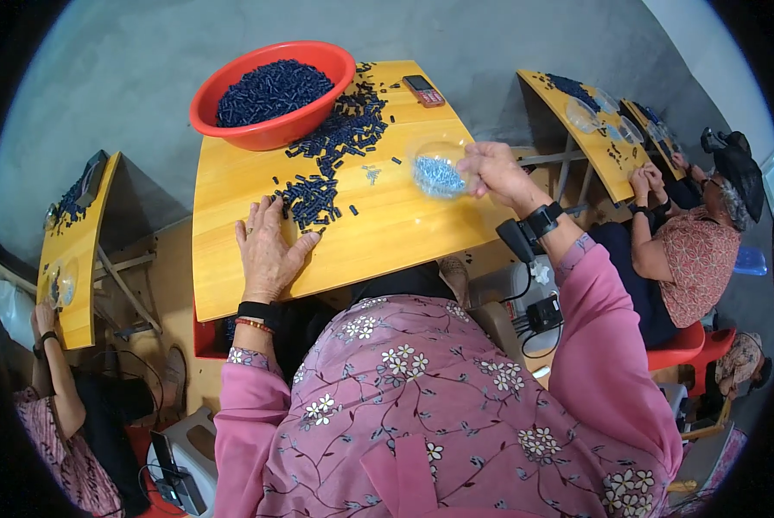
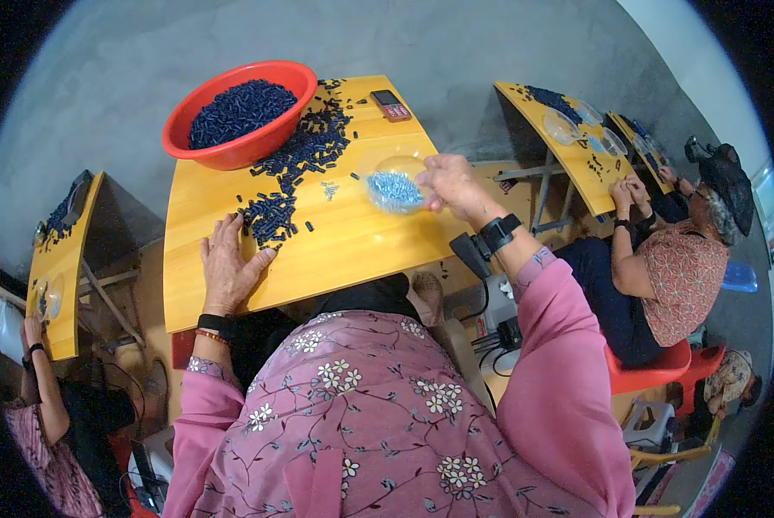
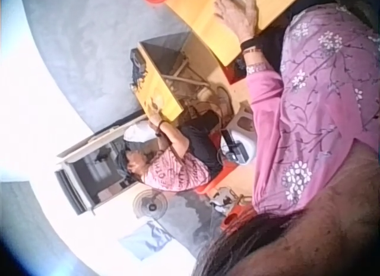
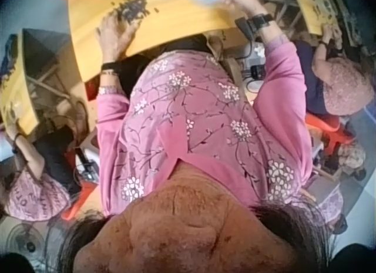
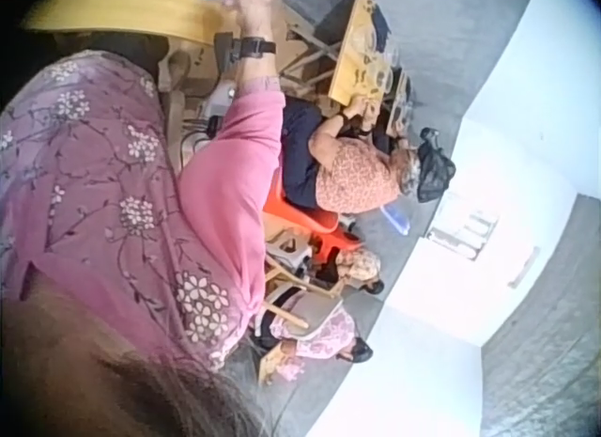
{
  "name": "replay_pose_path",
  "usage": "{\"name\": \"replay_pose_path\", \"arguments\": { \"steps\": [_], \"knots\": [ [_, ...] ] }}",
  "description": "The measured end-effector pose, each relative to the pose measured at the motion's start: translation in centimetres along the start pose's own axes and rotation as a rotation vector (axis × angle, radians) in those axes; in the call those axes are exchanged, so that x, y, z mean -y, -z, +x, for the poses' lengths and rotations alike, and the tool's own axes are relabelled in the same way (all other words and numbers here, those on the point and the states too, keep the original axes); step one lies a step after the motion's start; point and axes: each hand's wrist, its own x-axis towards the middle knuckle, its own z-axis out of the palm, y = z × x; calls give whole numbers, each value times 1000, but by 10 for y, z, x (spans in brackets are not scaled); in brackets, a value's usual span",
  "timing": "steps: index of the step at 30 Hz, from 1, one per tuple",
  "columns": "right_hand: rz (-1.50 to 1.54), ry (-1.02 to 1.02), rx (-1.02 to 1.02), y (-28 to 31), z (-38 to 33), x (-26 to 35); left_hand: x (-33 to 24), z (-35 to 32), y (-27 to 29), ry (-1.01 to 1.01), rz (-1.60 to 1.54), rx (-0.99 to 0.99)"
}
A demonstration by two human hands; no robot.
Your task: Assembling small blue plastic components into finished parts.
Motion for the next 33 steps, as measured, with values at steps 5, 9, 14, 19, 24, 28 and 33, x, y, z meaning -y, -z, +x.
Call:
{"name": "replay_pose_path", "arguments": {
  "steps": [5, 9, 14, 19, 24, 28, 33],
  "knots": [
    [-16, 41, 43, -9, -13, 9, -1, 1, 1, 7, -4, 11],
    [116, 100, -20, -11, -10, 5, -2, 0, 2, 1, -5, 3],
    [83, 133, -16, -18, -15, 5, -2, 1, 1, 4, 19, 15],
    [-33, 100, 35, -19, -21, 7, -4, 1, 2, 10, -11, 8],
    [-40, 84, 15, -15, -19, 8, -1, 1, 0, 9, -6, 1],
    [-64, 76, 29, -9, -20, 6, 1, 1, -1, -2, -13, -5],
    [-50, 146, 127, -10, -26, 3, 1, 1, -1, -8, 1, 7]
  ]
}}
